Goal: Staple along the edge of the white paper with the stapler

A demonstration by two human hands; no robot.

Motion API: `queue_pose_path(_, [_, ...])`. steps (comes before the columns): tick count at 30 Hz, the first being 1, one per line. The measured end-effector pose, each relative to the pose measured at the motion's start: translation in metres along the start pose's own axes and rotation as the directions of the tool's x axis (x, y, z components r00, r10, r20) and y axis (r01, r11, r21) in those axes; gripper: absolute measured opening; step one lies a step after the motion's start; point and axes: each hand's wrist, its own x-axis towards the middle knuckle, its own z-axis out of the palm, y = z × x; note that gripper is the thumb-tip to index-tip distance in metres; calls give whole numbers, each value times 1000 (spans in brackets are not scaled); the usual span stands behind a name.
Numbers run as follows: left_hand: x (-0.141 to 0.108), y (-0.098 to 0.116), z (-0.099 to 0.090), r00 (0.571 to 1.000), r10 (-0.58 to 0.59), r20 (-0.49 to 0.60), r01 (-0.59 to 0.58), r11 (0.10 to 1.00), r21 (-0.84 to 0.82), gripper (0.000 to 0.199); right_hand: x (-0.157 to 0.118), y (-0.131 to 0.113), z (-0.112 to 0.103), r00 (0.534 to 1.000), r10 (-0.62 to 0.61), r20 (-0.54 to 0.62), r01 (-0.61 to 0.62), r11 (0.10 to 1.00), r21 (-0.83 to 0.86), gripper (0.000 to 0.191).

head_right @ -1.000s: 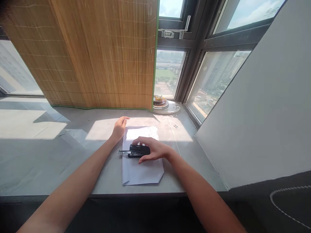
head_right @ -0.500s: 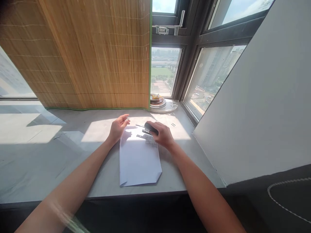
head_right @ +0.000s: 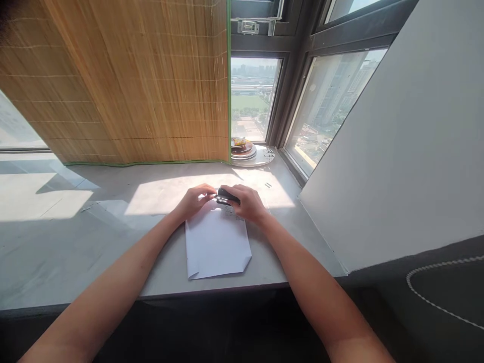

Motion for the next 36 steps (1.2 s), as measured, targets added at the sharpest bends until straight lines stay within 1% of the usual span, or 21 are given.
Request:
queue_pose_path(5, [0, 3, 0, 997, -53, 49, 56, 996, -68, 13, 0, 3, 1, 999, -25, 23, 25, 1000, 5, 53])
queue_pose_path(10, [0, 9, -3, 988, -127, 85, 135, 986, -95, 19, 0, 4, -1, 999, -41, 26, 41, 999, 12, 52])
queue_pose_path(12, [0, 10, -3, 988, -127, 90, 135, 987, -89, 20, 0, 4, -1, 999, -40, 35, 39, 999, 13, 50])
queue_pose_path(15, [0, 11, -3, 993, -80, 91, 86, 994, -66, 20, 0, 4, -1, 999, -33, 22, 32, 998, 46, 49])
queue_pose_path(19, [0, 12, -7, 996, 5, 89, -5, 1000, -5, 23, 0, 5, -4, 999, -13, -40, 20, 984, 174, 48])
queue_pose_path(22, [-2, 16, -12, 995, 29, 91, -30, 1000, 3, 22, 0, 11, -14, 999, 7, -42, 6, 954, 301, 44])
queue_pose_path(25, [-3, 20, -16, 998, 16, 67, -13, 999, -42, 19, 0, 20, -27, 999, 44, -14, -34, 914, 404, 40])
queue_pose_path(28, [-3, 22, -12, 997, -35, 75, 44, 991, -128, 19, -1, 23, -34, 999, 38, 27, -47, 874, 483, 42])
queue_pose_path(29, [-3, 22, -9, 996, -50, 75, 62, 984, -165, 22, -1, 21, -35, 999, 18, 38, -35, 866, 499, 42])
queue_pose_path(31, [-1, 24, -3, 996, -70, 59, 82, 969, -233, 40, -1, 14, -33, 998, -36, 52, 4, 858, 514, 41])
queue_pose_path(33, [0, 26, 2, 995, -77, 56, 89, 963, -254, 56, 0, 5, -28, 995, -84, 61, 41, 857, 514, 40])
queue_pose_path(34, [1, 28, 3, 995, -77, 64, 91, 966, -244, 58, 0, 0, -26, 993, -101, 62, 55, 857, 512, 40])
queue_pose_path(36, [2, 32, 3, 993, -76, 86, 93, 974, -208, 52, 0, -7, -22, 992, -119, 51, 76, 856, 510, 38])
